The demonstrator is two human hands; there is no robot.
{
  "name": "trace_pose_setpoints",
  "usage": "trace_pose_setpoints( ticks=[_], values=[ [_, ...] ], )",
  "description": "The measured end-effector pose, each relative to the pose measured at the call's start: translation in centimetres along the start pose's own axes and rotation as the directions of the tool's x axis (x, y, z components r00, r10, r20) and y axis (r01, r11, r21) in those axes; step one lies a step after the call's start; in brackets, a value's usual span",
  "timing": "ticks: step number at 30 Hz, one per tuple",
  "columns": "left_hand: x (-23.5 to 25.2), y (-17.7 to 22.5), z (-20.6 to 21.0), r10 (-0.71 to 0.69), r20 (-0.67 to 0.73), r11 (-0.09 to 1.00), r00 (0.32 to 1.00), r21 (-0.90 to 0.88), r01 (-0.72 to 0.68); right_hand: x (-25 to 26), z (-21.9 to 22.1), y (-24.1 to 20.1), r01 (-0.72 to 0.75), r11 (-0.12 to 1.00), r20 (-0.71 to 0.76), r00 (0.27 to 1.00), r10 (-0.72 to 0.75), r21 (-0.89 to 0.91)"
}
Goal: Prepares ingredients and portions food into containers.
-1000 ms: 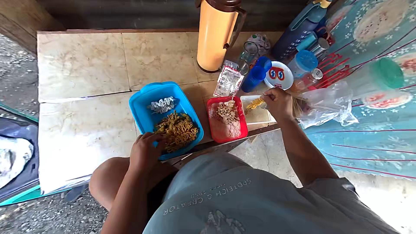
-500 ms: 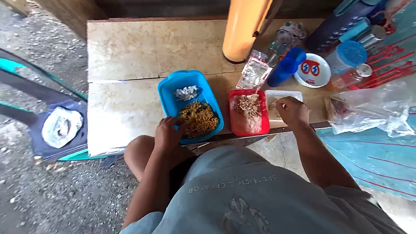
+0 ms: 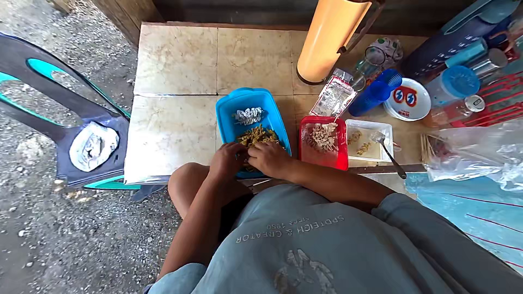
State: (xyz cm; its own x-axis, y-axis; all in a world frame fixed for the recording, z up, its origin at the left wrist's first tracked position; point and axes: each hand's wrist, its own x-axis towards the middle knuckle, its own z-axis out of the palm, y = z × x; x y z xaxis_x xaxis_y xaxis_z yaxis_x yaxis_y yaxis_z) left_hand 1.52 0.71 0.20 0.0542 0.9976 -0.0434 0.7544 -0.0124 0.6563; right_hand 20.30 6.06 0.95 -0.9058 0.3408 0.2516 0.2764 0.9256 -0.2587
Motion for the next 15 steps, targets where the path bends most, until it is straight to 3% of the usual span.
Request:
trace_pose_setpoints(
  ticks=[4, 7, 10, 12, 15],
  values=[
    [0.1, -0.2, -0.1, 0.01, 0.0, 1.0, 1.0, 0.016, -0.01, -1.2, -3.0, -0.6, -0.066, 0.997, -0.06, 0.996, 0.068, 0.029],
    [-0.1, -0.4, -0.1, 0.049, 0.0, 0.999, 0.999, -0.011, -0.049, -4.6, -6.5, 0.1, -0.238, 0.966, -0.22, 0.941, 0.255, 0.103],
    [-0.2, -0.1, -0.1, 0.045, 0.004, 0.999, 0.999, -0.028, -0.045, -10.3, -10.0, 2.0, -0.421, 0.884, -0.398, 0.789, 0.468, 0.203],
    [-0.2, 0.2, 0.0, 0.041, -0.01, 0.999, 0.999, -0.028, -0.041, -14.5, -12.4, 3.4, -0.58, 0.779, -0.4, 0.672, 0.623, 0.238],
    [-0.1, 0.0, 0.1, 0.066, -0.028, 0.998, 0.997, -0.014, -0.067, -19.7, -14.0, 6.1, -0.772, 0.627, -0.407, 0.541, 0.736, 0.107]
  ],
)
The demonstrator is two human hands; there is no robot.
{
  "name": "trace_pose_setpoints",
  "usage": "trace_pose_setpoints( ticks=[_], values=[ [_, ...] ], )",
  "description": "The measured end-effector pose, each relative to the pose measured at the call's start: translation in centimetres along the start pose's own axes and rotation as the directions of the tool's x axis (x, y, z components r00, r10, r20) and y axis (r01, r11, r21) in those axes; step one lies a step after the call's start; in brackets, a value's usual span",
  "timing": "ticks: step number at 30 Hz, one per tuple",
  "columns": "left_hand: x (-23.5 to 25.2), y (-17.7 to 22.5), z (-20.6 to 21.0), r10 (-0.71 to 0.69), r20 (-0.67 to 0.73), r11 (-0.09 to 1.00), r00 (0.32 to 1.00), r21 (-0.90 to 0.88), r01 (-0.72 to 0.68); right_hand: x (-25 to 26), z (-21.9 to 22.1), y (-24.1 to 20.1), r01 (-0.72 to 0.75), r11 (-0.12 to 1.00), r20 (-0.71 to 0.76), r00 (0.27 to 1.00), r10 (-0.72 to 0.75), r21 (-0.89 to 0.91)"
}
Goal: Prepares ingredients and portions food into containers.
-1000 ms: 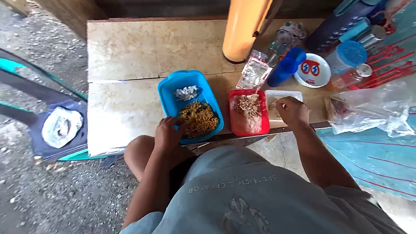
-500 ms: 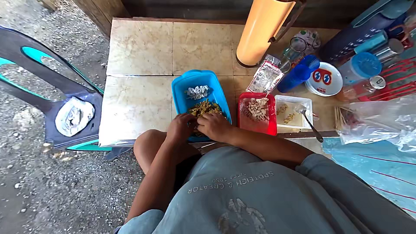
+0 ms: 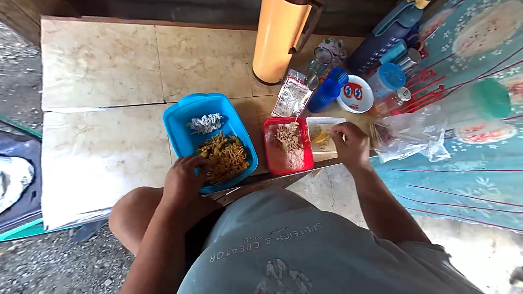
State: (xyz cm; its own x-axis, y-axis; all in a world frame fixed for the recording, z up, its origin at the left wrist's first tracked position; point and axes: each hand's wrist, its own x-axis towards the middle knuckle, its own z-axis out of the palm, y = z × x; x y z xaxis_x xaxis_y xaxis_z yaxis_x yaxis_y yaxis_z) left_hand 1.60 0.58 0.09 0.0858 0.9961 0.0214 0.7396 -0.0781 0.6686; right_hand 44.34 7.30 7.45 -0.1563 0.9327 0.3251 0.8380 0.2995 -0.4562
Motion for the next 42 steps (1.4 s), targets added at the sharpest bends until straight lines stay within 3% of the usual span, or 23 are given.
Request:
trace_pose_setpoints(
  ticks=[3, 6, 8, 10, 13, 16, 18, 20, 23, 26, 28, 30, 33, 37, 42],
  values=[
    [0.1, 0.1, 0.1, 0.017, -0.017, 1.0, 1.0, 0.012, -0.017, -0.1, 1.1, 5.1, -0.003, 0.979, -0.015, 1.0, 0.0, -0.205],
    [0.0, 0.2, 0.3, 0.005, -0.025, 1.0, 1.0, 0.017, -0.004, -0.3, 3.2, 8.4, 0.155, 0.925, 0.063, 0.988, -0.142, -0.347],
    [-0.2, 0.2, 0.3, -0.008, -0.03, 1.0, 1.0, 0.023, 0.009, -0.2, 4.1, 8.7, 0.253, 0.887, 0.252, 0.954, -0.163, -0.385],
    [-0.3, 0.2, 0.3, -0.012, -0.034, 1.0, 0.999, 0.028, 0.013, 0.1, 4.8, 8.5, 0.296, 0.872, 0.486, 0.87, -0.077, -0.39],
    [-0.3, 0.2, 0.3, -0.023, -0.028, 0.999, 0.999, 0.031, 0.024, 0.1, 5.8, 9.0, 0.233, 0.901, 0.616, 0.787, 0.046, -0.365],
    [-0.3, 0.2, 0.0, -0.023, -0.019, 0.999, 1.0, 0.03, 0.024, 0.9, 4.2, 7.9, 0.005, 0.934, 0.55, 0.81, 0.206, -0.358],
    [-0.1, 0.0, -0.1, -0.031, -0.019, 0.999, 0.999, 0.025, 0.032, 1.9, 2.4, 7.2, -0.165, 0.931, 0.404, 0.866, 0.294, -0.325],
    [0.1, 0.3, -0.3, -0.05, -0.023, 0.999, 0.998, 0.021, 0.05, 3.0, 1.3, 6.9, -0.225, 0.937, 0.264, 0.918, 0.296, -0.268],
    [0.3, 0.2, -0.6, -0.1, 0.007, 0.995, 0.995, 0.023, 0.1, 4.5, 1.2, 4.2, -0.131, 0.979, 0.173, 0.972, 0.157, -0.156],
    [0.4, 0.3, -0.5, -0.117, 0.055, 0.993, 0.992, 0.025, 0.115, 5.1, 3.6, -0.7, 0.129, 0.99, 0.234, 0.966, -0.111, -0.064],
    [0.4, 0.0, -0.3, -0.106, 0.053, 0.994, 0.993, 0.015, 0.105, 4.7, 6.3, -4.6, 0.332, 0.943, 0.314, 0.893, -0.321, 0.02],
    [0.5, -0.1, -0.3, -0.111, 0.058, 0.994, 0.992, 0.006, 0.11, 3.7, 9.4, -8.3, 0.495, 0.858, 0.41, 0.761, -0.503, 0.134],
    [0.4, -0.3, -0.2, -0.074, 0.03, 0.997, 0.997, 0.001, 0.074, 1.8, 13.6, -12.6, 0.64, 0.714, 0.399, 0.599, -0.695, 0.283],
    [0.5, -0.6, -0.1, -0.079, 0.027, 0.997, 0.996, 0.001, 0.079, 0.1, 17.8, -15.8, 0.752, 0.58, 0.333, 0.485, -0.808, 0.312],
    [0.5, -0.5, -0.3, -0.081, 0.097, 0.996, 0.992, 0.028, 0.079, -0.3, 18.1, -18.1, 0.738, 0.629, 0.539, 0.437, -0.72, 0.243]
  ],
)
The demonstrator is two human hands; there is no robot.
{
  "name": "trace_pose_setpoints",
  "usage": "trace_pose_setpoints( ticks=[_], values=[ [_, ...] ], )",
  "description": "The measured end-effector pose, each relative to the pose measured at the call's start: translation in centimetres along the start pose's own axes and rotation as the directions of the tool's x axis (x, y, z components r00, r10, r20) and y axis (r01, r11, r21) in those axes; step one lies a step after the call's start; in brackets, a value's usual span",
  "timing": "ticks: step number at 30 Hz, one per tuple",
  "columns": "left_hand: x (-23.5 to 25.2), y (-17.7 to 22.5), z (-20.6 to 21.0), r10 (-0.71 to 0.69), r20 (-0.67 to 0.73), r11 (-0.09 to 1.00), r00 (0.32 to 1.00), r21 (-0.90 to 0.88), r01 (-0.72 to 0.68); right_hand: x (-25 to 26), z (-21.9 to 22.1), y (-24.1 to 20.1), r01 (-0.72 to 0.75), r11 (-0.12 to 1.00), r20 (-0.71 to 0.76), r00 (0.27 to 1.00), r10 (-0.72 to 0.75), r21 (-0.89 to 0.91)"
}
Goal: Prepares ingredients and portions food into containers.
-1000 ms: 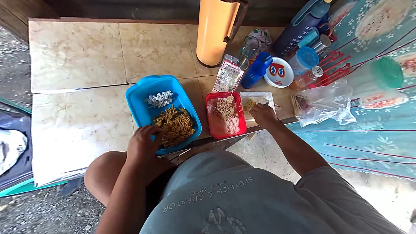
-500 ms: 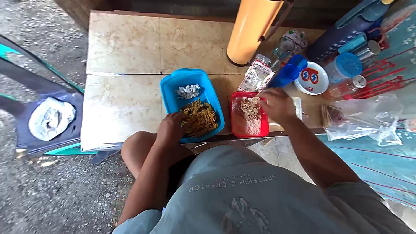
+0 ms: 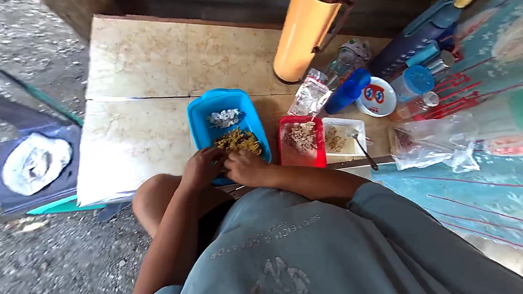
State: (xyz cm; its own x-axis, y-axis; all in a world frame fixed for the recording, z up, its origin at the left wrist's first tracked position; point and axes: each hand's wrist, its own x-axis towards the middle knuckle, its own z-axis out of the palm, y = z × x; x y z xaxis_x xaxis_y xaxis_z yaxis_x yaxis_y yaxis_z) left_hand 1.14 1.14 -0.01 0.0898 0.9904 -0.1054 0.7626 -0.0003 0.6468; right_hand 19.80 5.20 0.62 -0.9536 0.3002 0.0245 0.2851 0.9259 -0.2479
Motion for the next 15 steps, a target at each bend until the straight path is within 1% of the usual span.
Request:
trace_pose_setpoints(
  ticks=[2, 4, 7, 10, 12, 15],
  values=[
    [0.0, 0.5, -0.1, -0.003, 0.016, 1.0, 1.0, 0.019, 0.003, 0.2, -0.5, -0.1, 0.001, 1.0, 0.048, 0.999, -0.001, -0.004],
    [0.1, 0.9, -0.2, -0.006, 0.009, 1.0, 1.0, 0.015, 0.006, 0.5, -1.0, -0.3, -0.029, 1.0, 0.107, 0.994, 0.028, 0.008],
    [0.2, 0.9, -0.1, 0.012, 0.0, 1.0, 1.0, 0.015, -0.012, 0.6, -1.5, -0.6, -0.061, 0.997, 0.149, 0.987, 0.053, 0.05],
    [0.3, 1.0, 0.1, 0.044, -0.022, 0.999, 0.999, 0.013, -0.044, 0.4, -1.3, -0.5, -0.044, 0.997, 0.098, 0.994, 0.038, 0.06],
    [0.3, 0.7, 0.2, 0.071, -0.053, 0.997, 0.996, 0.023, -0.07, 0.3, -1.0, -0.6, -0.003, 0.999, 0.049, 0.999, 0.0, 0.055],
    [0.6, 0.9, -0.1, 0.071, -0.08, 0.997, 0.994, 0.028, -0.069, -0.4, -1.8, -0.8, 0.046, 0.996, 0.039, 0.998, -0.049, 0.071]
  ],
)
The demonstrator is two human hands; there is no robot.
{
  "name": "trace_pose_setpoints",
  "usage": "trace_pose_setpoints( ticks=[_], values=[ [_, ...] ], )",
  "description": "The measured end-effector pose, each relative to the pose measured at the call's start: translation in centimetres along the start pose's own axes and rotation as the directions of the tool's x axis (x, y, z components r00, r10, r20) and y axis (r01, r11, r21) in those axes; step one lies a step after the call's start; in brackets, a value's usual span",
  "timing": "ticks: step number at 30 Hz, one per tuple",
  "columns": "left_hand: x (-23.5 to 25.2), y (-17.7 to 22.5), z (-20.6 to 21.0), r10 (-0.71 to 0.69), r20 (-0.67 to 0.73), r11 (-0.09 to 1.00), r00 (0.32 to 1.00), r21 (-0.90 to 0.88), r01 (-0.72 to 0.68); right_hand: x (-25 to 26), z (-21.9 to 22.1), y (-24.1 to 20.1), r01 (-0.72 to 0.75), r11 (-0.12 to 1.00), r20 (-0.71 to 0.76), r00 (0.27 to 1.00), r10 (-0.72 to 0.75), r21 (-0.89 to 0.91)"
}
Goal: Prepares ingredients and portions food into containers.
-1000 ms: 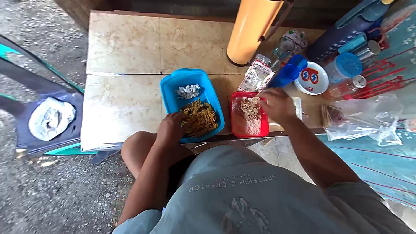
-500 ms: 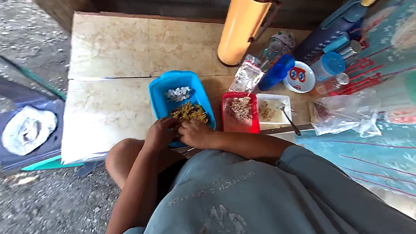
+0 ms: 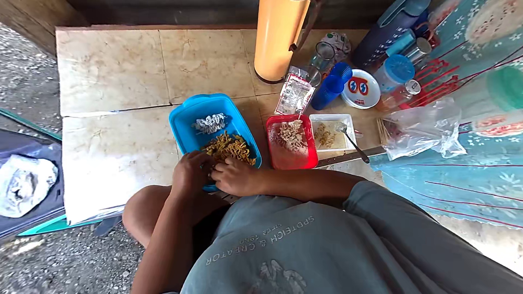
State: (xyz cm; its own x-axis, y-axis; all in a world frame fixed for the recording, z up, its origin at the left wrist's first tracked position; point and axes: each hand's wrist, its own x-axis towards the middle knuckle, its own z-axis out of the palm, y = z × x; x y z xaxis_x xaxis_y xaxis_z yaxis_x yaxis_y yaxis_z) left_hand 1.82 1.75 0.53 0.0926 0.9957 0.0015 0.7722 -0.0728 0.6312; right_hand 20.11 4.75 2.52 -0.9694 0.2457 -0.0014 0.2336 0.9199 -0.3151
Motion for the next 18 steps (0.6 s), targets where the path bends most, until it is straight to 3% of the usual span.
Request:
trace_pose_setpoints(
  ticks=[3, 6, 10, 14, 18],
  values=[
    [-0.1, -0.1, -0.1, 0.006, -0.033, 1.0, 0.999, 0.017, -0.005, -1.5, -1.4, -0.3, 0.019, 0.999, -0.133, 0.991, -0.014, 0.036],
    [-0.3, -0.7, 0.1, 0.026, -0.033, 1.0, 0.999, 0.005, -0.026, -4.2, -3.8, 0.3, -0.01, 0.98, -0.29, 0.954, 0.069, 0.2],
    [-0.5, -1.1, 0.4, 0.011, -0.024, 1.0, 1.0, -0.016, -0.011, -9.8, -7.3, 2.6, -0.12, 0.917, -0.491, 0.814, 0.311, 0.382],
    [-0.7, -0.8, 0.5, 0.019, -0.039, 1.0, 0.999, -0.012, -0.02, -17.1, -9.1, 7.1, -0.436, 0.871, -0.551, 0.679, 0.484, 0.228],
    [-0.6, -0.8, 0.5, 0.007, -0.018, 1.0, 1.0, 0.012, -0.007, -22.5, -6.0, 12.9, -0.695, 0.718, -0.448, 0.652, 0.611, -0.032]
  ],
)
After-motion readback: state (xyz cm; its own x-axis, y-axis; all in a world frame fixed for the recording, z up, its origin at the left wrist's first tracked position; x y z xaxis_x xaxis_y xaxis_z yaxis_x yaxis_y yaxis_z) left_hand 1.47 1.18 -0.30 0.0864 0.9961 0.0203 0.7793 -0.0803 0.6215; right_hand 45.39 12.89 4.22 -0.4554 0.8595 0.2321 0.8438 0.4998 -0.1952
